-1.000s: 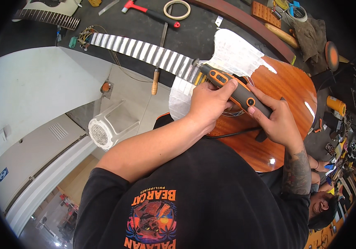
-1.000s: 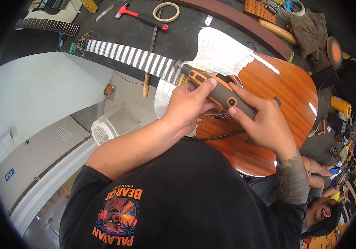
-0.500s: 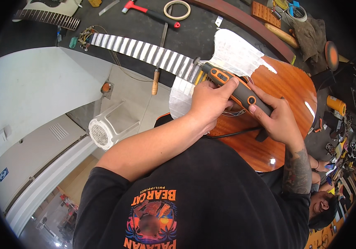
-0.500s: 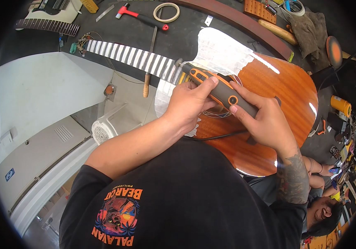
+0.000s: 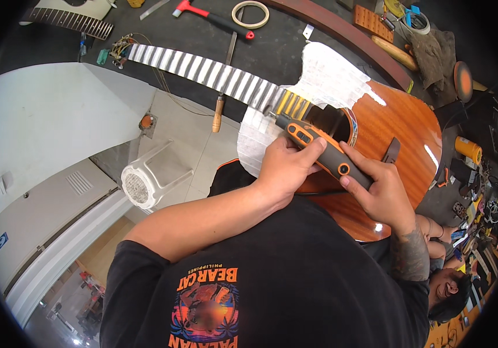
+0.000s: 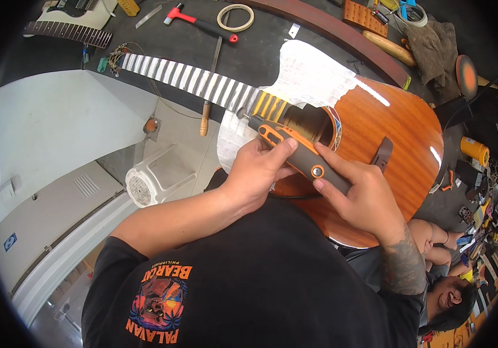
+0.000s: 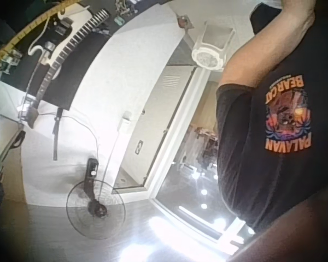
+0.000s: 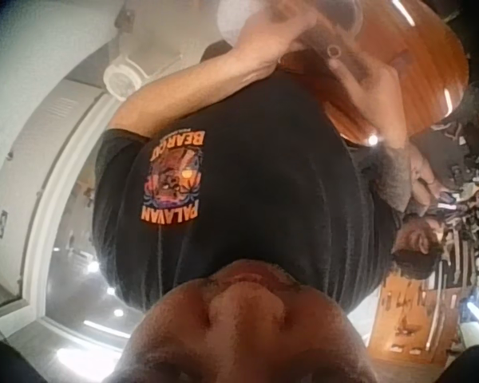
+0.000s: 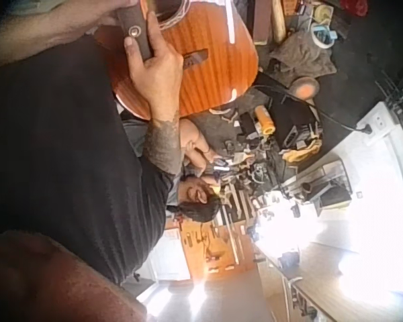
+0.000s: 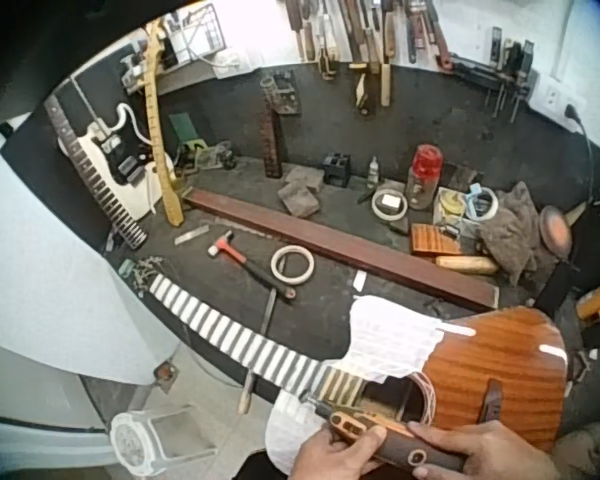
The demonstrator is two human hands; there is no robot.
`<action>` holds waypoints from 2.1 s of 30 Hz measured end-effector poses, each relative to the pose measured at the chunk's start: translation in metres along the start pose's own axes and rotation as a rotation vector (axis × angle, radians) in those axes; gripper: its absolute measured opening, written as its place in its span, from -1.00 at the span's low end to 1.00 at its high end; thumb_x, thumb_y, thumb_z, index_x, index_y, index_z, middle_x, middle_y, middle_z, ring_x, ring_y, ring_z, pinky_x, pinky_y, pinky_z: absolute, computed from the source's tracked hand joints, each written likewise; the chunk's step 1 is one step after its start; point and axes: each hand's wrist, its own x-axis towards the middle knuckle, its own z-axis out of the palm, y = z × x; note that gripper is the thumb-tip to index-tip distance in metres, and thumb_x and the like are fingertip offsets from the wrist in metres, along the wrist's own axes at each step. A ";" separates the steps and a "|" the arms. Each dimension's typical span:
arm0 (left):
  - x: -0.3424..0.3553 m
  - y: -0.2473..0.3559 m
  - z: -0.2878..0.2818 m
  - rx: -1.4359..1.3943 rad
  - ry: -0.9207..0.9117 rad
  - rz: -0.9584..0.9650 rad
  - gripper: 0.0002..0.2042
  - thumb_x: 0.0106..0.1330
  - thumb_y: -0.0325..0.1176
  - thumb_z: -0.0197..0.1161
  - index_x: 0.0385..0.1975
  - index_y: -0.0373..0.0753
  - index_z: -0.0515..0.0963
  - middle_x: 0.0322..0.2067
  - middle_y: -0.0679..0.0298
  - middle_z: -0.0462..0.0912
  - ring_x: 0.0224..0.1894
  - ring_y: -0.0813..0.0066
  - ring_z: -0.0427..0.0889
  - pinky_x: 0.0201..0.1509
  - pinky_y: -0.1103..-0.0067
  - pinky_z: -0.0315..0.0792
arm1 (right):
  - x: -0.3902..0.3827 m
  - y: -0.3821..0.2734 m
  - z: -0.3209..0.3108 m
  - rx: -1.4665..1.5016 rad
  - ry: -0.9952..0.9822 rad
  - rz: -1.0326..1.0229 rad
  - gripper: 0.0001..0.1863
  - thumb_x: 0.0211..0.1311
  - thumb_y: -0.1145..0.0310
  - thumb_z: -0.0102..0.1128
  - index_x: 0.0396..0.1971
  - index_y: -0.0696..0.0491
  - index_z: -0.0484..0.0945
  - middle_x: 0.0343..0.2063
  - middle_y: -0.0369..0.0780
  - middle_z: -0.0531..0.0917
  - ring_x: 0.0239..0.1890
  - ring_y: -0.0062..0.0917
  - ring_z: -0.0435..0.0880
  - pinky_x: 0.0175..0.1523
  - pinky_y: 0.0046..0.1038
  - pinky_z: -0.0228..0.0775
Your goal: The person uses a rotary tool with a polishing bit to smooth the frets of an acoustic guitar on a workbench.
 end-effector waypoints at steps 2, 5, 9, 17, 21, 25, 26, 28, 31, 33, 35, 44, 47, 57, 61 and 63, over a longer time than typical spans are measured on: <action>-0.003 -0.002 -0.001 -0.009 -0.015 -0.005 -0.63 0.55 -0.28 0.23 0.18 -0.41 0.43 0.09 0.10 0.60 0.16 0.29 0.65 0.32 0.31 0.58 | -0.005 -0.002 0.002 -0.019 0.000 0.006 -0.41 0.31 0.30 0.41 0.34 0.02 0.55 -0.23 0.07 0.77 -0.25 -0.08 0.79 -0.06 -0.25 0.58; -0.003 -0.006 -0.002 -0.038 -0.035 0.001 -0.62 0.55 -0.29 0.25 0.20 -0.40 0.42 0.10 0.10 0.60 0.16 0.29 0.65 0.33 0.30 0.58 | -0.008 -0.003 0.005 -0.051 0.017 0.002 -0.40 0.31 0.30 0.40 0.36 0.01 0.54 -0.24 0.06 0.76 -0.25 -0.10 0.79 -0.06 -0.27 0.58; 0.007 -0.008 -0.002 -0.018 -0.050 -0.002 -0.60 0.54 -0.31 0.26 0.22 -0.41 0.40 0.11 0.08 0.59 0.16 0.27 0.66 0.32 0.30 0.59 | -0.009 -0.003 0.006 0.015 0.057 0.048 -0.40 0.33 0.32 0.40 0.37 0.01 0.53 -0.29 0.06 0.76 -0.29 -0.18 0.79 -0.09 -0.32 0.57; 0.006 -0.021 -0.005 -0.088 0.016 0.041 -0.63 0.46 -0.26 0.39 0.06 -0.36 0.46 -0.06 0.16 0.69 -0.02 0.43 0.72 -0.02 0.47 0.65 | -0.011 -0.001 0.009 -0.047 0.043 0.030 -0.38 0.31 0.30 0.42 0.37 -0.01 0.53 -0.35 0.04 0.73 -0.34 -0.19 0.77 -0.13 -0.30 0.55; 0.002 -0.023 -0.006 -0.103 0.009 0.035 -0.64 0.47 -0.29 0.38 0.08 -0.36 0.44 -0.05 0.15 0.69 -0.02 0.43 0.72 -0.02 0.47 0.65 | -0.013 -0.001 0.012 -0.093 0.052 0.007 -0.38 0.29 0.26 0.43 0.36 -0.03 0.54 -0.38 0.04 0.72 -0.36 -0.13 0.75 -0.16 -0.25 0.55; 0.002 -0.025 -0.005 -0.133 -0.008 0.037 -0.66 0.48 -0.32 0.36 0.09 -0.35 0.44 -0.04 0.15 0.69 -0.02 0.43 0.72 -0.02 0.47 0.65 | -0.014 -0.004 0.011 -0.114 0.047 0.014 -0.38 0.29 0.25 0.44 0.36 -0.03 0.55 -0.37 0.04 0.72 -0.35 -0.13 0.75 -0.15 -0.25 0.55; 0.003 -0.025 -0.006 -0.134 -0.008 0.037 -0.66 0.48 -0.32 0.36 0.09 -0.35 0.44 -0.04 0.15 0.69 -0.02 0.43 0.72 -0.02 0.47 0.65 | -0.014 -0.004 0.011 -0.105 0.046 0.023 -0.38 0.29 0.25 0.43 0.36 -0.03 0.55 -0.37 0.04 0.72 -0.34 -0.12 0.75 -0.15 -0.25 0.55; 0.004 -0.024 -0.006 -0.124 -0.012 0.035 -0.65 0.48 -0.32 0.36 0.09 -0.34 0.43 -0.03 0.16 0.68 -0.02 0.43 0.72 -0.01 0.46 0.65 | -0.014 -0.005 0.010 -0.095 0.046 0.034 -0.38 0.29 0.24 0.43 0.36 -0.03 0.55 -0.37 0.04 0.72 -0.34 -0.12 0.75 -0.15 -0.25 0.55; 0.002 -0.022 -0.003 -0.126 0.008 0.030 -0.66 0.48 -0.33 0.35 0.09 -0.35 0.44 -0.03 0.15 0.68 -0.02 0.43 0.73 -0.01 0.46 0.66 | -0.012 -0.005 0.009 -0.106 0.037 0.040 -0.39 0.30 0.24 0.43 0.35 -0.02 0.55 -0.36 0.05 0.73 -0.32 -0.11 0.76 -0.14 -0.24 0.56; 0.003 -0.022 -0.005 -0.118 0.002 0.033 -0.67 0.48 -0.33 0.35 0.09 -0.35 0.45 -0.04 0.15 0.68 -0.02 0.43 0.72 -0.01 0.45 0.66 | -0.012 -0.005 0.009 -0.108 0.036 0.026 -0.39 0.29 0.23 0.43 0.35 -0.03 0.56 -0.34 0.05 0.74 -0.31 -0.10 0.76 -0.13 -0.23 0.56; 0.002 -0.023 -0.005 -0.112 -0.003 0.032 -0.67 0.48 -0.33 0.34 0.09 -0.35 0.45 -0.04 0.15 0.68 -0.02 0.43 0.72 -0.01 0.45 0.66 | -0.013 -0.004 0.010 -0.119 0.043 0.014 -0.39 0.29 0.23 0.43 0.35 -0.03 0.56 -0.34 0.05 0.74 -0.30 -0.10 0.76 -0.12 -0.22 0.56; 0.002 -0.020 -0.002 -0.098 0.012 0.019 -0.67 0.48 -0.32 0.34 0.09 -0.33 0.46 -0.04 0.17 0.67 0.00 0.43 0.71 0.00 0.45 0.64 | -0.012 -0.002 0.010 -0.102 0.063 -0.004 -0.39 0.29 0.24 0.43 0.34 -0.04 0.56 -0.33 0.03 0.75 -0.30 -0.11 0.75 -0.12 -0.22 0.56; 0.005 -0.020 -0.003 -0.101 0.010 0.023 -0.67 0.48 -0.31 0.35 0.08 -0.33 0.46 -0.03 0.17 0.67 0.00 0.43 0.71 0.00 0.45 0.63 | -0.010 -0.003 0.008 -0.095 0.059 0.002 -0.39 0.29 0.24 0.43 0.35 -0.03 0.56 -0.34 0.04 0.75 -0.32 -0.12 0.75 -0.12 -0.24 0.56; 0.008 -0.014 0.001 -0.023 -0.013 0.000 -0.61 0.56 -0.28 0.24 0.22 -0.38 0.40 0.11 0.10 0.59 0.16 0.30 0.65 0.30 0.33 0.58 | -0.008 -0.001 0.003 -0.080 0.058 0.033 -0.40 0.30 0.27 0.42 0.35 -0.02 0.55 -0.38 0.02 0.75 -0.40 -0.20 0.75 -0.18 -0.28 0.54; 0.010 -0.012 0.002 -0.028 -0.008 0.002 -0.60 0.55 -0.28 0.25 0.22 -0.38 0.40 0.10 0.10 0.60 0.16 0.31 0.65 0.30 0.33 0.58 | -0.005 0.001 0.002 -0.056 0.057 0.033 -0.40 0.31 0.27 0.42 0.36 -0.02 0.55 -0.39 0.01 0.75 -0.42 -0.22 0.75 -0.20 -0.30 0.54; 0.010 -0.012 0.004 -0.017 -0.002 -0.002 -0.60 0.55 -0.27 0.25 0.22 -0.38 0.41 0.10 0.10 0.60 0.16 0.31 0.65 0.30 0.33 0.58 | -0.005 0.003 0.001 -0.055 0.063 0.024 -0.40 0.31 0.27 0.41 0.35 -0.02 0.55 -0.38 0.01 0.75 -0.44 -0.23 0.74 -0.20 -0.31 0.53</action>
